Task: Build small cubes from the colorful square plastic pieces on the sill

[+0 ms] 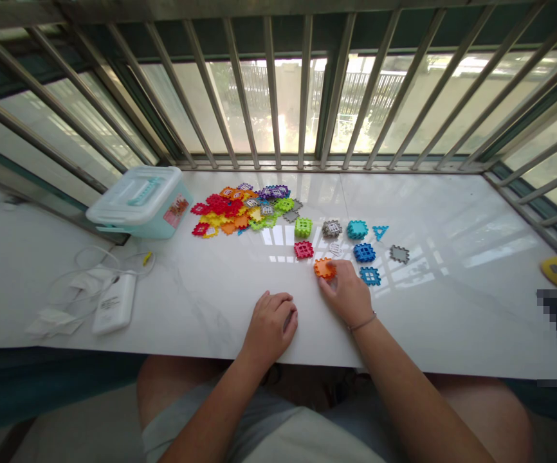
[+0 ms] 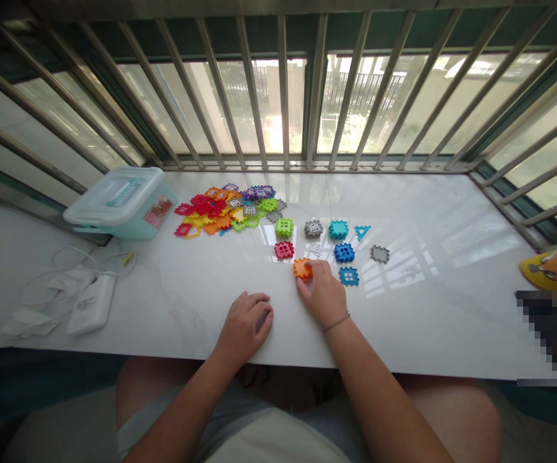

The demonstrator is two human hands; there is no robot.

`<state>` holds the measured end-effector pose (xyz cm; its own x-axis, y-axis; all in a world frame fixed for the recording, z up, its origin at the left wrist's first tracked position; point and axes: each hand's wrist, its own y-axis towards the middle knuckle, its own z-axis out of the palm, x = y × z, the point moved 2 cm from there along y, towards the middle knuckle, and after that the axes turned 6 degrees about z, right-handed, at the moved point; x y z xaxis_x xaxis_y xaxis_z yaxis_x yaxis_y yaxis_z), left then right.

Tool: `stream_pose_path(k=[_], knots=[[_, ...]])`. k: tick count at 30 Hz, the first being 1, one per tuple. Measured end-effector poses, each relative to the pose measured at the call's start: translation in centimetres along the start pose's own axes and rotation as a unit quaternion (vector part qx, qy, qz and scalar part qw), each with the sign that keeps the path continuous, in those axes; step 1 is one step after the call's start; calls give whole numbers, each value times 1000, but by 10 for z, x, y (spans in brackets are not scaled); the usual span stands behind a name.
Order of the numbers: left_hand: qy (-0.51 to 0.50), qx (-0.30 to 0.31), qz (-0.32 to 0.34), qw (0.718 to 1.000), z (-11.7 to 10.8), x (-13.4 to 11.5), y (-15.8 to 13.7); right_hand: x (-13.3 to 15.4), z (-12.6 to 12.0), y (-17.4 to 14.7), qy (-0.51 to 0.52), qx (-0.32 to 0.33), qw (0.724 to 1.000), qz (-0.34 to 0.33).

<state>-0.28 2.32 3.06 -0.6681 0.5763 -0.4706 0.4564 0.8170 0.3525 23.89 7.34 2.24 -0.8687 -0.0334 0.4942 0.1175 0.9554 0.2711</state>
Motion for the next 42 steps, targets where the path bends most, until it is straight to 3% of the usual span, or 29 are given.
stream_pose_path(k=[42], knots=[[1,4,-1,1000,0,0,0,0,-1,1,0,3,1000,-5]])
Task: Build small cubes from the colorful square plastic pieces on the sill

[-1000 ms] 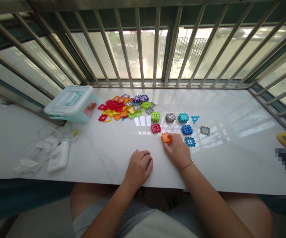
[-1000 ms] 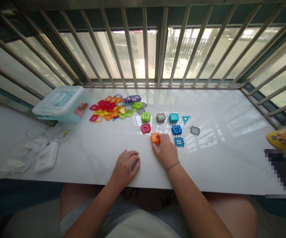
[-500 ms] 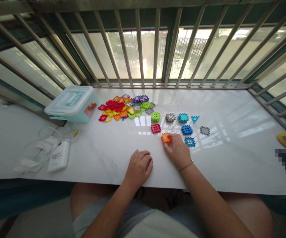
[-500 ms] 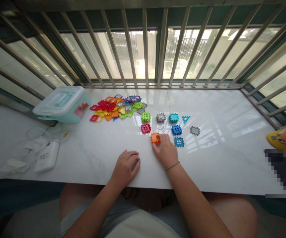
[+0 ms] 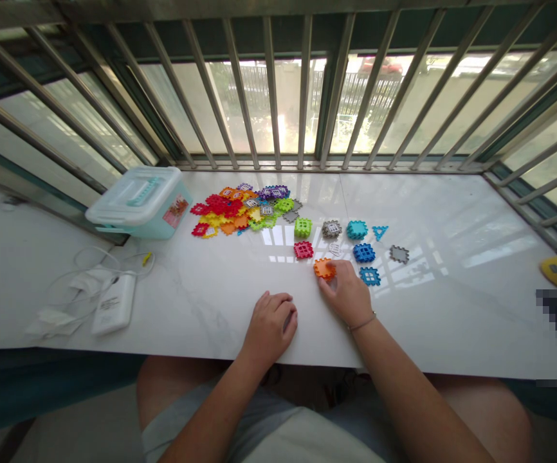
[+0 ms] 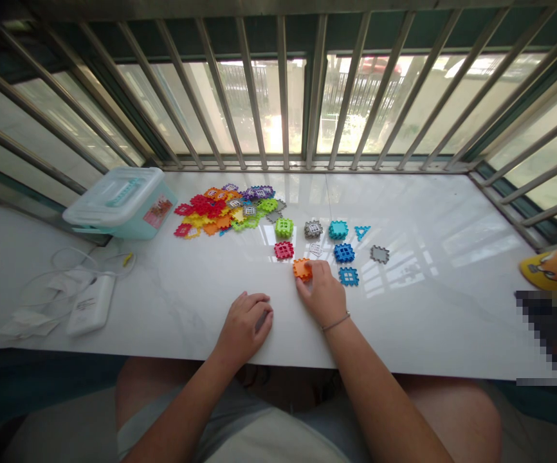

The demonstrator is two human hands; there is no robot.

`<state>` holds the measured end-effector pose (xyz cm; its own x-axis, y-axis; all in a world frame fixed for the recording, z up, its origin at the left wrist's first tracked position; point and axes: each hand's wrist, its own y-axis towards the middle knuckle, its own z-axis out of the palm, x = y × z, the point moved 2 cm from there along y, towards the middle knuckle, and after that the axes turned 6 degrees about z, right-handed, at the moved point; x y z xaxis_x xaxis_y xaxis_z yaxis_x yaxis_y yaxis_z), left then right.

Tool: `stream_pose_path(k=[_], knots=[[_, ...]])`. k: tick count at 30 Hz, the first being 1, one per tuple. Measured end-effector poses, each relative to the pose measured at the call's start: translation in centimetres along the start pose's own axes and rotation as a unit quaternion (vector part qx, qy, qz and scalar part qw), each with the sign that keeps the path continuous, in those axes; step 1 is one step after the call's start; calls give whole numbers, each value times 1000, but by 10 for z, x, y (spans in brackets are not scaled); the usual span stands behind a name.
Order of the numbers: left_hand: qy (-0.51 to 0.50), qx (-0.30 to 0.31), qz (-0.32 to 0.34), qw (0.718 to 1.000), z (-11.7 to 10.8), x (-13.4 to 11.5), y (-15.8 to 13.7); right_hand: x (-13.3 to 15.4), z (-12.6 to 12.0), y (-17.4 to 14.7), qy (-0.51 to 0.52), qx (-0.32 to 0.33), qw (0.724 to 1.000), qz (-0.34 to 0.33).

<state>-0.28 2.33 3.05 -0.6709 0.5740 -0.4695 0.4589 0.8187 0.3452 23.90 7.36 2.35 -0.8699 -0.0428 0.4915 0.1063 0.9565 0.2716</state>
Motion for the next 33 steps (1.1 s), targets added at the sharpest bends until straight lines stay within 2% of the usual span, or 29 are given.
stream_pose_path(k=[33], knots=[[-4,3,-3,1000,0,0,-1,0,0,0,4,8,1000,4]])
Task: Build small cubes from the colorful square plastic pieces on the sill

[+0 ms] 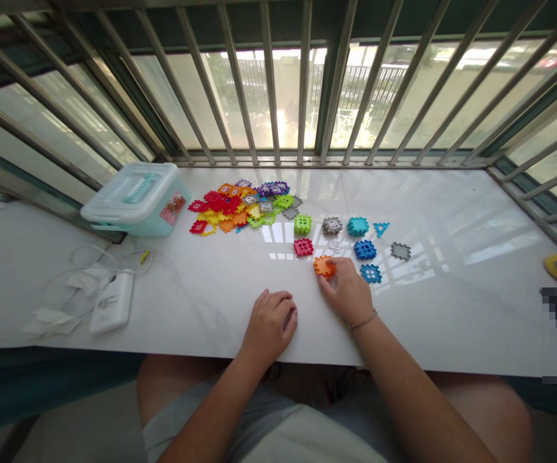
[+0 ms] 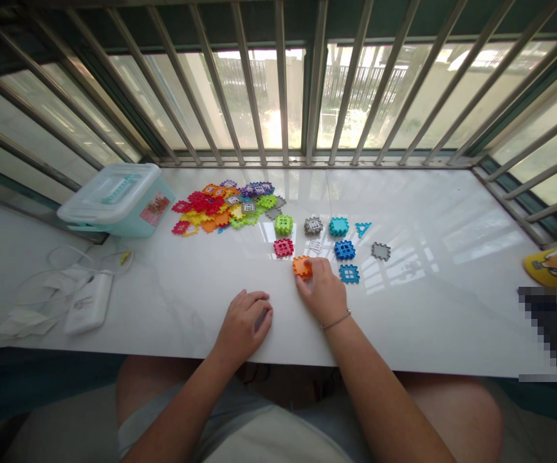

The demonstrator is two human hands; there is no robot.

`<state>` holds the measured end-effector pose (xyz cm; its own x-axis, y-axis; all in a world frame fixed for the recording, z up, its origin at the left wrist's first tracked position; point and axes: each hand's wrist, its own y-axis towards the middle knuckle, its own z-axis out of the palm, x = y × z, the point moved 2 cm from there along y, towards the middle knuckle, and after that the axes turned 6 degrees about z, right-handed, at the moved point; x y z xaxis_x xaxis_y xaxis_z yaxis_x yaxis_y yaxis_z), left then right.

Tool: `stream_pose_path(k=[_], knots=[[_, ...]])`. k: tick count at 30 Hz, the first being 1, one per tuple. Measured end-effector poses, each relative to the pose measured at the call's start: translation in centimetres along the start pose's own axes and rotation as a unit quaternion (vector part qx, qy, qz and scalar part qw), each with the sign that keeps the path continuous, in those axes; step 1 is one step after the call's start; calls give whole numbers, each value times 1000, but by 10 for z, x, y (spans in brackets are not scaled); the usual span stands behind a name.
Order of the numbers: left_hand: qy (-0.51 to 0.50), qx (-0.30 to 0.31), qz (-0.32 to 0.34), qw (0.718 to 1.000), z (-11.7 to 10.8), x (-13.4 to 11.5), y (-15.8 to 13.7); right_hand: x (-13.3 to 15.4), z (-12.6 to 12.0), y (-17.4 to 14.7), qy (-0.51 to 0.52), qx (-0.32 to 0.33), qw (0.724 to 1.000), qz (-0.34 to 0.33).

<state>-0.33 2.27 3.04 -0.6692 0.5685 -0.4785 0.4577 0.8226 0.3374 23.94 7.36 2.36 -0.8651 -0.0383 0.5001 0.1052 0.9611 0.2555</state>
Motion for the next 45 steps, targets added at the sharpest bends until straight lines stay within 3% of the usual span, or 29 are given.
stream_pose_path(k=[45], knots=[[1,-2,2,1000,1,0,0,1,-1,0,-3,4,1000,4]])
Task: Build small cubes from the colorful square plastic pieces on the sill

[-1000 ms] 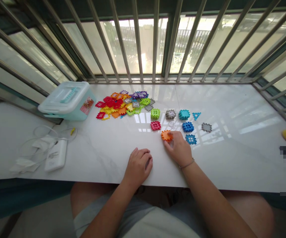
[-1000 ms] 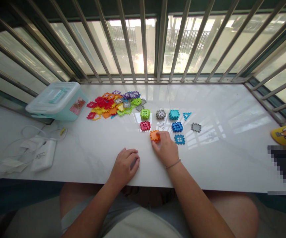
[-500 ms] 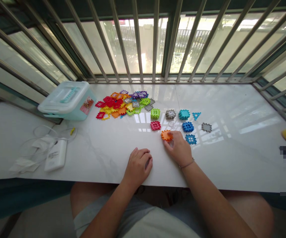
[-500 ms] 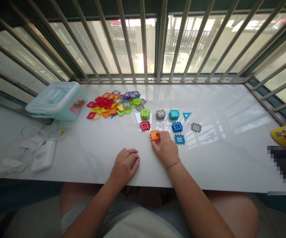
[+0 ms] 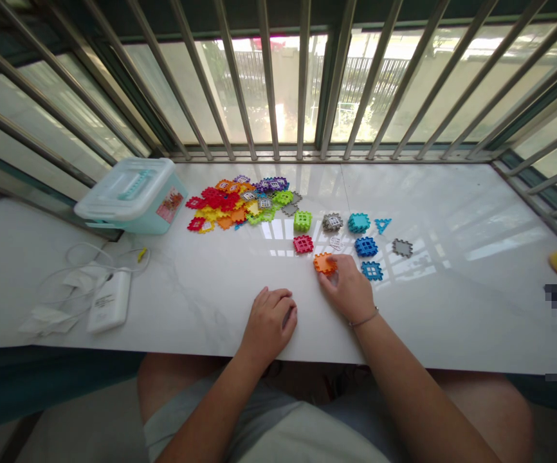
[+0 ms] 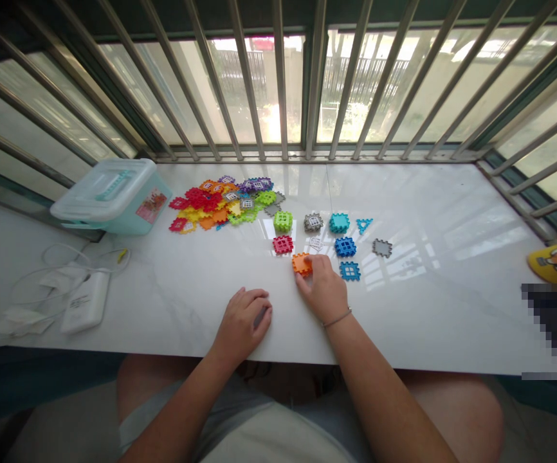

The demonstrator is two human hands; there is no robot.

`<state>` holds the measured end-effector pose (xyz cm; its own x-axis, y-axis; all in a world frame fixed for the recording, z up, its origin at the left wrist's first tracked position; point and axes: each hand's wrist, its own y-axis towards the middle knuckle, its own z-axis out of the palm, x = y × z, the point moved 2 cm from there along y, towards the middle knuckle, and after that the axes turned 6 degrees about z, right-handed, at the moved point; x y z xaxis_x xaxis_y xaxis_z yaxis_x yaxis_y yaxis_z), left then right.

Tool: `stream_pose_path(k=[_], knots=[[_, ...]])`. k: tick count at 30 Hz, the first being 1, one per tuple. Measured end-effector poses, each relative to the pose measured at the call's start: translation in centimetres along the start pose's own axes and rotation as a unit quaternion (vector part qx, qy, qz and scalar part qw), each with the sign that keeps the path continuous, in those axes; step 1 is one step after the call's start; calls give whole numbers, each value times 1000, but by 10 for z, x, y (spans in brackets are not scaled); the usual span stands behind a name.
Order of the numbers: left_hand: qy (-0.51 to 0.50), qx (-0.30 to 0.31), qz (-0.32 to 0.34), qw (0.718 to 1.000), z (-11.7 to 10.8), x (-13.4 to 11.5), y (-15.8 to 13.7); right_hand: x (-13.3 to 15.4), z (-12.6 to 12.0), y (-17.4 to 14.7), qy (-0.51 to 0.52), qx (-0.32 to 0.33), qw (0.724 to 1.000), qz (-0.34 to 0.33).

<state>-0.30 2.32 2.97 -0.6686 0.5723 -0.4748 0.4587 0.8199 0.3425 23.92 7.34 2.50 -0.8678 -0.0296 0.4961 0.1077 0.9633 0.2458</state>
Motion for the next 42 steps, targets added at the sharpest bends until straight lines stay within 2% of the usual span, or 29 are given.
stream_pose_path(k=[42], knots=[[-2,1,-1,1000,-1,0,0,0,0,0,2,0,1000,2]])
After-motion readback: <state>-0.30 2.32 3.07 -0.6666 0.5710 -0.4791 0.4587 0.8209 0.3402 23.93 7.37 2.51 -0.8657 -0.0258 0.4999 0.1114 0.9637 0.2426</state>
